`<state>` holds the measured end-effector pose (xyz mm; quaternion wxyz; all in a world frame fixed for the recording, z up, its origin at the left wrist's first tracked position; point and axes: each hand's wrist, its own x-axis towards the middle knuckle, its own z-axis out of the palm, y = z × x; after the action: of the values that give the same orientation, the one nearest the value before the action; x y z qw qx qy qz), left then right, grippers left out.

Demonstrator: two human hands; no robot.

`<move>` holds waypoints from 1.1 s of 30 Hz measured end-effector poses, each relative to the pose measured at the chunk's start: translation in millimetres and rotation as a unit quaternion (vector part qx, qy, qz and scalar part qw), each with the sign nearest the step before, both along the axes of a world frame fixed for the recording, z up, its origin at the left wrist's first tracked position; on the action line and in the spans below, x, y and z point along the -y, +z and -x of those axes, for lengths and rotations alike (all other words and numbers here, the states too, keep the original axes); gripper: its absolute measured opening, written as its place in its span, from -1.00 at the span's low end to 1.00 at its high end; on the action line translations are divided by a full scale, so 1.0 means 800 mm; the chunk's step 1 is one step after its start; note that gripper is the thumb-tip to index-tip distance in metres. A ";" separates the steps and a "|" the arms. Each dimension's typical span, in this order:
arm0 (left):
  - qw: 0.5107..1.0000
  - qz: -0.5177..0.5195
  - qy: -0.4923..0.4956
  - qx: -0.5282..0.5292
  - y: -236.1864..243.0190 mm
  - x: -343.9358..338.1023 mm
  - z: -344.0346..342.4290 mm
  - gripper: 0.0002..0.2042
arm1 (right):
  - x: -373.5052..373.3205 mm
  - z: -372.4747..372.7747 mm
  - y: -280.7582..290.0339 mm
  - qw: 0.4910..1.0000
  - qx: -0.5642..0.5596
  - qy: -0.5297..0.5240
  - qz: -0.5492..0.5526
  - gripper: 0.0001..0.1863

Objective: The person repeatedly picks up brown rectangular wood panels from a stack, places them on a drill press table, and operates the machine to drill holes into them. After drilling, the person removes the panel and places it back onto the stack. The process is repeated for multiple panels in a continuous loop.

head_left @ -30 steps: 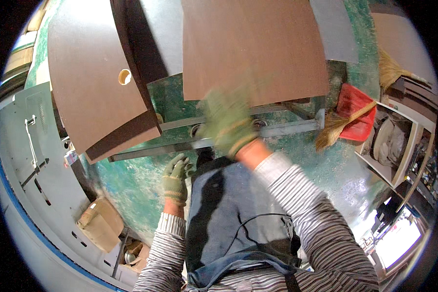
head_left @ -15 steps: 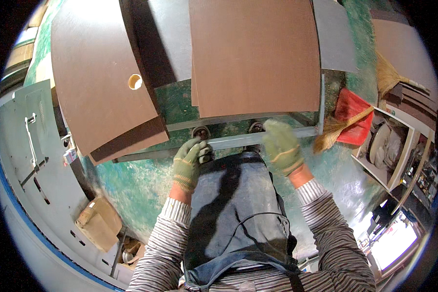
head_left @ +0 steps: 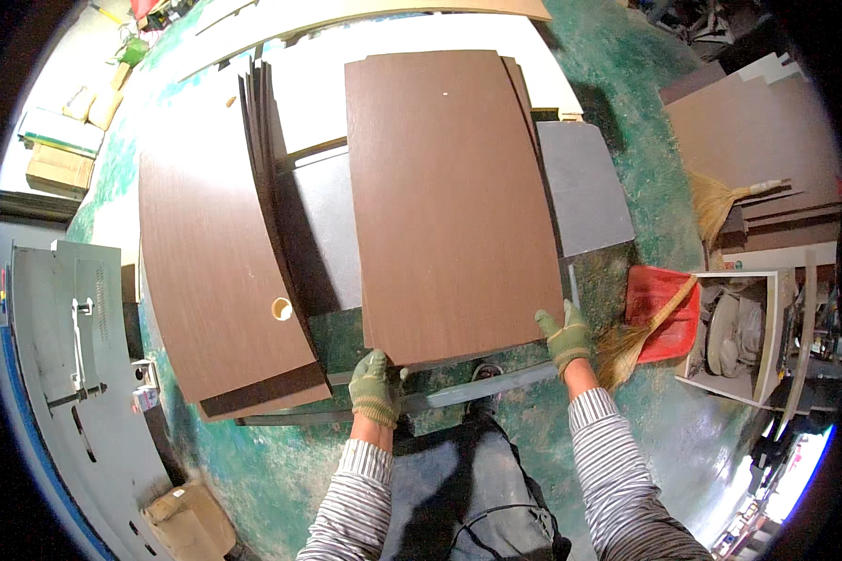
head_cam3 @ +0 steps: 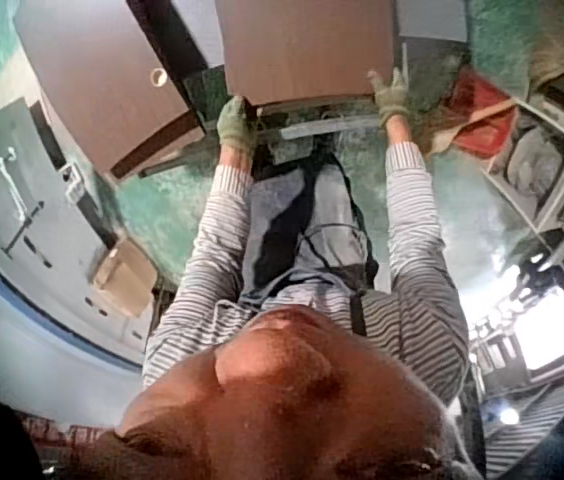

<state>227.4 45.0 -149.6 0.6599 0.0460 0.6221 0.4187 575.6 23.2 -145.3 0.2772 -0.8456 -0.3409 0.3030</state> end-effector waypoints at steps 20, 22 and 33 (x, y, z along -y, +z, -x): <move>0.977 -0.016 -0.192 -0.087 -0.027 0.124 0.015 -0.63 | -0.182 0.170 0.016 0.779 0.240 0.561 -0.144 -0.19; 0.981 -0.022 -0.181 -0.072 -0.007 0.115 0.006 -0.65 | -0.250 0.126 0.032 0.780 0.260 0.568 -0.019 -0.23; 0.903 -0.201 -0.300 -0.232 -0.053 0.067 0.021 -0.70 | 0.085 -0.198 -0.026 0.977 0.027 0.172 0.121 -0.33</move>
<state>210.2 -8.8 -191.9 0.5678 0.4582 0.6170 0.2948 734.0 -44.4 -166.4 0.1075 -0.8097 -0.4491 0.3622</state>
